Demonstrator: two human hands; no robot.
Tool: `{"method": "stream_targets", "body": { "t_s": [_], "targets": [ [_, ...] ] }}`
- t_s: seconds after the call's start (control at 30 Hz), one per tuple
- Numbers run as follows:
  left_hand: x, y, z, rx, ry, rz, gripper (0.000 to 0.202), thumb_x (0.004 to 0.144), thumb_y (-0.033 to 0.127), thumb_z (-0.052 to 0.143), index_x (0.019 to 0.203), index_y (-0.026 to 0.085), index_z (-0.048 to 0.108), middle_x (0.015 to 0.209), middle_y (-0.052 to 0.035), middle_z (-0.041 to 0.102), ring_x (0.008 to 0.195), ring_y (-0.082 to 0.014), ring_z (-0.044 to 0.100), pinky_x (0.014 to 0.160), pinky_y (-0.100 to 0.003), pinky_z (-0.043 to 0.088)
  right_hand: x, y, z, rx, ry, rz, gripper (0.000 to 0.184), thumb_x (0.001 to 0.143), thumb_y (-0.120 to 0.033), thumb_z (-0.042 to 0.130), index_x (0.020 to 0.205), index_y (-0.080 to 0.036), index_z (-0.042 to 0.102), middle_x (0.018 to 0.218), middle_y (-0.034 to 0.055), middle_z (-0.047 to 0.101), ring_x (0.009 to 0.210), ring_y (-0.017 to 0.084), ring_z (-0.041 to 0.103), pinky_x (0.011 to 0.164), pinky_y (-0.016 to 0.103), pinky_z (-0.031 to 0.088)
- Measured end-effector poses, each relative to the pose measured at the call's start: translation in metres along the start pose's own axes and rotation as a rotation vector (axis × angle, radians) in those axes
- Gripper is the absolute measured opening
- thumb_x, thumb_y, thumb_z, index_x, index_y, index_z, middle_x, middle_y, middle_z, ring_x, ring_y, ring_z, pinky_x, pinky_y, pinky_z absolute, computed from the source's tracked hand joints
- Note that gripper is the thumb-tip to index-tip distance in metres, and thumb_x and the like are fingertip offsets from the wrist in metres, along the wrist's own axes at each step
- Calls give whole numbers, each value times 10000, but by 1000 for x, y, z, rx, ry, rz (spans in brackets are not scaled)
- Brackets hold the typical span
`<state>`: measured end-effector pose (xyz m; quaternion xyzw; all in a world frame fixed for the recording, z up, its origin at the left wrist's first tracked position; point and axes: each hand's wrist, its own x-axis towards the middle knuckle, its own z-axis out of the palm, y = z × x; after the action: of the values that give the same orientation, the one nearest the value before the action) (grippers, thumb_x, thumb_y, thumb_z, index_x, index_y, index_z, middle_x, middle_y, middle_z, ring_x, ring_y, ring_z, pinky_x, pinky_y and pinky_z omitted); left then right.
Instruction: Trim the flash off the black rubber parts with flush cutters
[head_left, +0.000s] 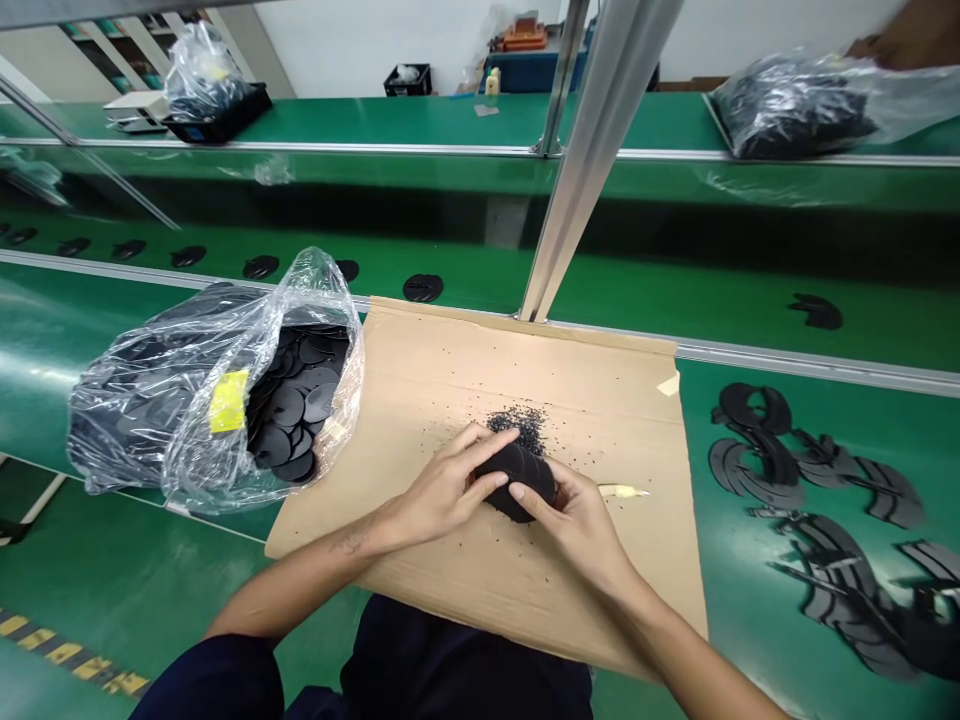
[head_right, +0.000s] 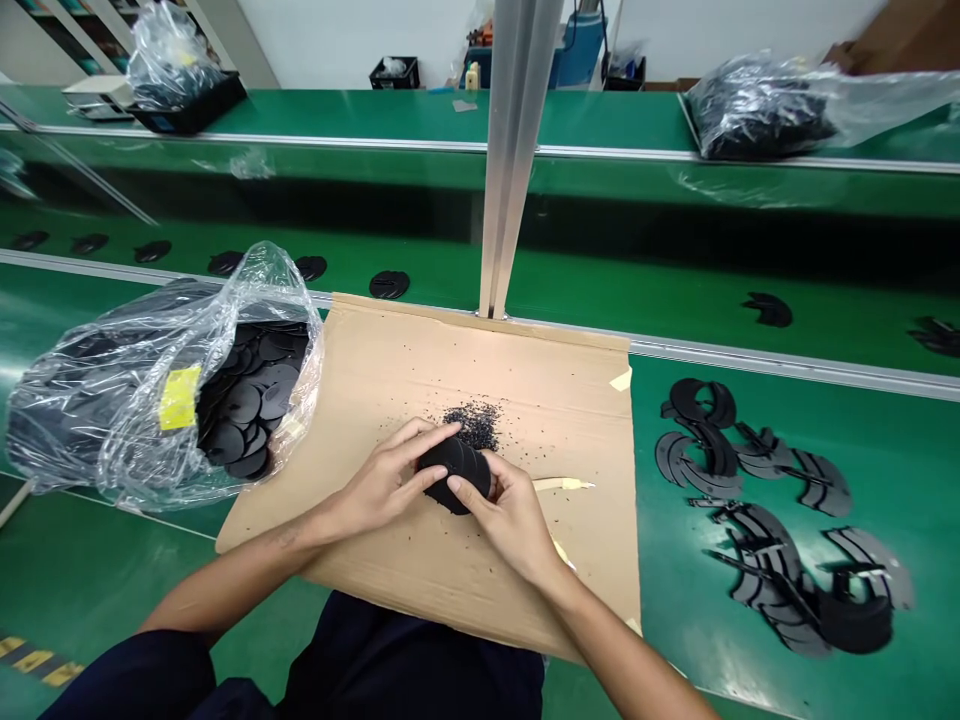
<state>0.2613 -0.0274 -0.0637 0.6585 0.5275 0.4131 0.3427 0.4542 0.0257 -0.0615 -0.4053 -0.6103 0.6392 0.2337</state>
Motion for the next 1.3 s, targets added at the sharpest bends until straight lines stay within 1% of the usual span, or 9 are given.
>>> {"method": "stream_targets", "body": {
  "t_s": [0.17,0.23,0.33,0.53,0.6,0.73,0.83,1.07,1.3],
  "targets": [
    [-1,1,3,0,48,-47,455,990,315,586,1439,270,527,1181,-95,657,984,-212,639,843,-329,568,-2,-7,3,-40,59,-58,347,877,-545,695,932,-204,662,800,21,594,720,175,531,634,275,474],
    [0,1,4,-17,86,-57,361,978,319,611,1328,230,606,1139,-97,688,970,-215,656,813,-316,566,-3,-9,4,-54,69,-88,320,892,-522,684,934,-206,648,803,19,587,725,172,537,636,267,473],
    [1,1,2,-9,80,10,234,986,306,603,1182,199,673,1064,-92,703,973,-216,666,839,-322,570,-4,-9,3,-127,53,-128,306,941,-512,622,948,-207,637,808,25,606,730,175,560,625,262,472],
    [-3,3,-2,149,-28,182,277,1025,204,507,1274,180,625,1128,-106,660,1029,-203,662,893,-355,592,-4,-10,-7,-497,17,-339,262,1024,-409,517,932,-205,654,776,30,686,626,165,604,595,277,469],
    [-5,4,-3,197,-47,216,309,1025,177,498,1317,176,599,1152,-111,657,1038,-199,664,897,-364,599,-4,-10,-9,-540,20,-419,214,1026,-356,524,982,-202,667,826,43,719,648,171,642,606,281,496],
    [-6,8,-3,125,63,247,400,990,205,601,1387,187,553,1102,-96,701,954,-177,686,853,-343,620,-9,-8,-8,-483,74,-549,122,1013,-270,566,1037,-205,667,870,48,741,705,177,695,643,277,549],
    [-5,12,-3,15,121,244,389,951,240,675,1329,181,606,1050,-93,731,892,-169,697,797,-319,626,-14,-5,-6,-462,104,-593,110,1006,-250,585,1041,-203,678,858,51,741,709,180,706,639,273,566],
    [-6,18,-4,-42,109,255,310,953,281,675,1239,161,672,1025,-115,753,917,-184,711,786,-322,618,-19,-5,-3,-415,81,-577,146,1006,-238,582,1088,-198,696,912,65,756,766,184,734,681,262,604],
    [-4,25,-6,-62,87,274,266,950,281,678,1176,142,696,992,-109,754,903,-182,709,789,-317,612,-20,-9,-2,-384,74,-639,122,1004,-181,574,1071,-204,674,940,58,754,791,166,738,700,238,606]
  ]
}}
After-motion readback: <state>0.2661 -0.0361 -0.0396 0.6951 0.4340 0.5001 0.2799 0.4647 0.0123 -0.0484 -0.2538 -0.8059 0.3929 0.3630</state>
